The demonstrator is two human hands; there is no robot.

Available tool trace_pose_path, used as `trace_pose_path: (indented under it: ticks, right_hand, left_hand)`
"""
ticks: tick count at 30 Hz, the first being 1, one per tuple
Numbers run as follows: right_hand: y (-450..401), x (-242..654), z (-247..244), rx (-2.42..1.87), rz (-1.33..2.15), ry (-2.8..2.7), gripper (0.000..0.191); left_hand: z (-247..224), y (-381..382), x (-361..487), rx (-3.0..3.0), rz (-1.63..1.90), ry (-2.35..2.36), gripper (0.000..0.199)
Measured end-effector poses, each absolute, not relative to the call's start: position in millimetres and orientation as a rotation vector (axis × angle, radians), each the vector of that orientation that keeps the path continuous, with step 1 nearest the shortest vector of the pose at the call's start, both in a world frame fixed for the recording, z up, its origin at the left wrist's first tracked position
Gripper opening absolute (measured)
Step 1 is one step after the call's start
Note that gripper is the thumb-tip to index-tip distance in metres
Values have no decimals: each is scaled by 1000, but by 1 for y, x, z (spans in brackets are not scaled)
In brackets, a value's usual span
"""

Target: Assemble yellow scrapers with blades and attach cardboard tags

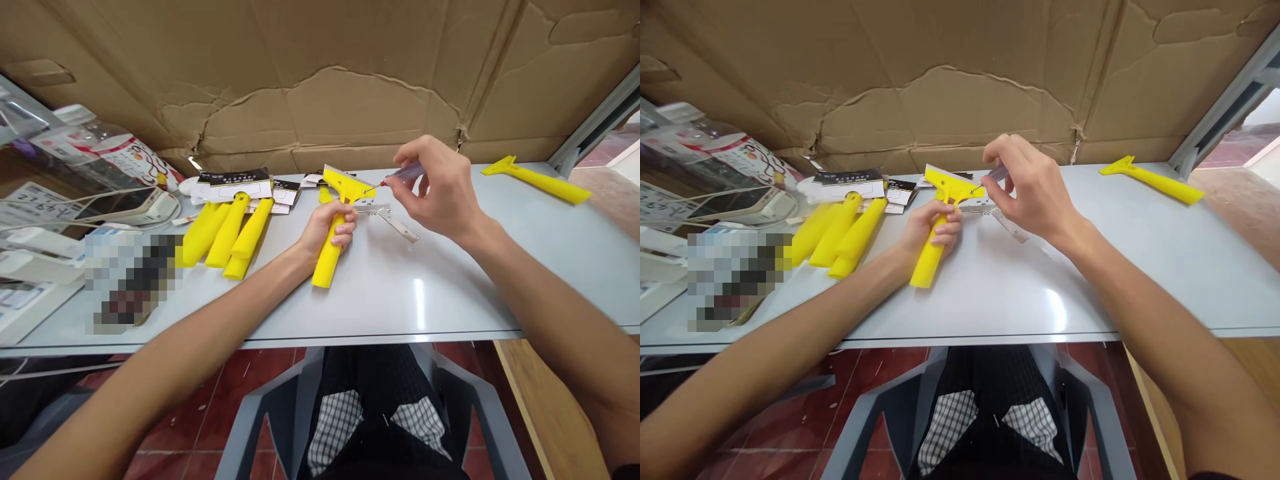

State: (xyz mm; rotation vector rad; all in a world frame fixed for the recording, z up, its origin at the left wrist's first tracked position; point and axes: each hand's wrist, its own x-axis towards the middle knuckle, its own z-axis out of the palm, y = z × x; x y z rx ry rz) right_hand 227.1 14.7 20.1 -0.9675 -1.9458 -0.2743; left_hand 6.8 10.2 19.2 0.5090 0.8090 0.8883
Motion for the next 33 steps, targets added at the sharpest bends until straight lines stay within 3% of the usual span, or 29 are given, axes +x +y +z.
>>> trace_pose_path:
  ticks: [18, 24, 33]
  right_hand:
    - [14, 226, 22, -971, -305, -1952, 10]
    - [20, 230, 18, -1013, -372, -1922, 21]
    - [15, 229, 21, -1023, -349, -1913, 15]
  left_hand:
    - [19, 10, 6, 510, 891, 799, 20]
    - [19, 10, 5, 509, 886, 798, 21]
    - [20, 8, 7, 526, 887, 810, 20]
